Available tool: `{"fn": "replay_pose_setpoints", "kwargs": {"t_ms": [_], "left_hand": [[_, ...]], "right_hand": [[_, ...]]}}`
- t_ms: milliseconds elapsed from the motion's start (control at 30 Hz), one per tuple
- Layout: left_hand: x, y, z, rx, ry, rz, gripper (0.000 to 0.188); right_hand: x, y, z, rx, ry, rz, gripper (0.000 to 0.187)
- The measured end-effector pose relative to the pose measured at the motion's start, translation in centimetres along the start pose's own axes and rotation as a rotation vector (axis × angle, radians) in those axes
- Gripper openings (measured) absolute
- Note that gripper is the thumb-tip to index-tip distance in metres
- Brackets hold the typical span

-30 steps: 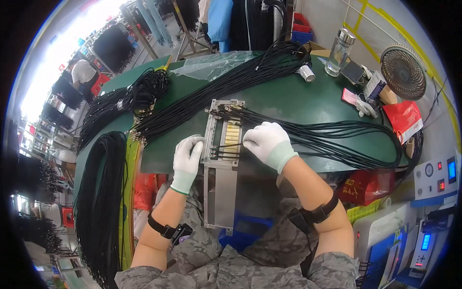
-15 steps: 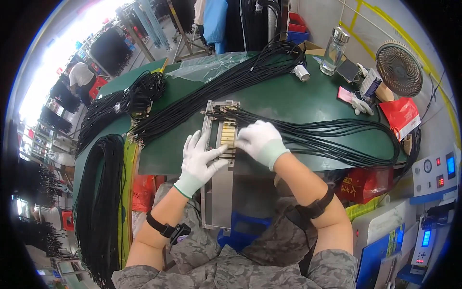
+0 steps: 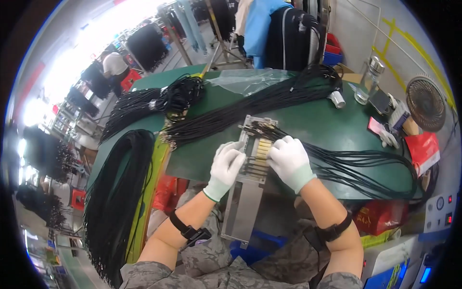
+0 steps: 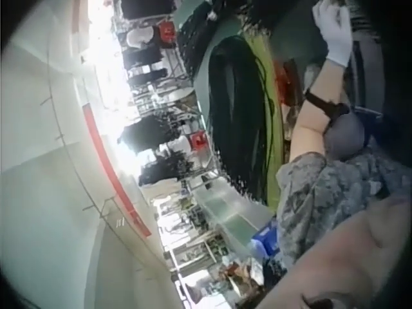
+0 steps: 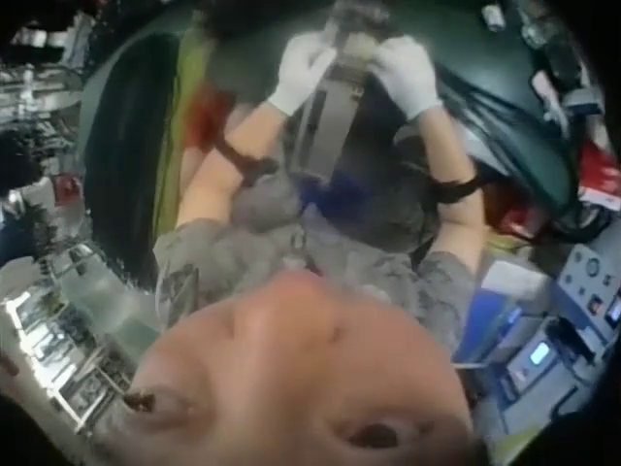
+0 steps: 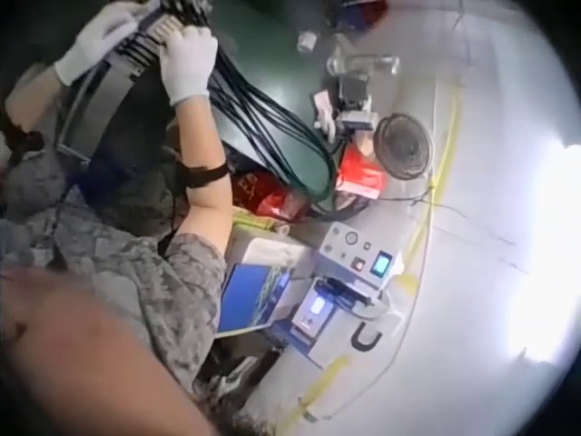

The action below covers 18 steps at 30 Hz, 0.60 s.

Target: The person places a metal fixture onto a machine, removes it, and then inserts black cables into the fixture slots by hand. After filling the slots, the person carries the fixture back to the machine and places it onto the blue platform.

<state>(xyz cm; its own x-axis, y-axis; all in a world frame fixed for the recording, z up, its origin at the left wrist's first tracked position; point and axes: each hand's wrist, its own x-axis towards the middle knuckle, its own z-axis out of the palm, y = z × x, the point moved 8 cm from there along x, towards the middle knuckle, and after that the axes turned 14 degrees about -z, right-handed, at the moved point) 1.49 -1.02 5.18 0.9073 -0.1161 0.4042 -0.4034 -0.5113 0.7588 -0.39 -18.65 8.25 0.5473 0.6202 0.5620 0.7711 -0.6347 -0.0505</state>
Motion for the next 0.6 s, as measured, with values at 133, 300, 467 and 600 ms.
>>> {"fn": "replay_pose_setpoints", "kwargs": {"t_ms": [133,300,467,600], "left_hand": [[-0.4,1.1,0.3,0.027,-0.054,0.056,0.012],[-0.3,0.8,-0.9,-0.117,-0.026,0.013,0.013],[0.3,-1.4,-2.1,0.064,0.06,-0.092,0.014],[0.3,-2.3,-1.6,0.097,0.059,-0.143,0.017]], "right_hand": [[1.5,-1.9,0.1,0.141,0.089,0.032,0.02],[0.7,-0.4,0.8,0.319,-0.029,0.212,0.015],[-1.6,2.6,0.1,0.34,0.003,0.294,0.015],[-1.9,1.5,0.2,0.227,0.003,0.124,0.009]]}}
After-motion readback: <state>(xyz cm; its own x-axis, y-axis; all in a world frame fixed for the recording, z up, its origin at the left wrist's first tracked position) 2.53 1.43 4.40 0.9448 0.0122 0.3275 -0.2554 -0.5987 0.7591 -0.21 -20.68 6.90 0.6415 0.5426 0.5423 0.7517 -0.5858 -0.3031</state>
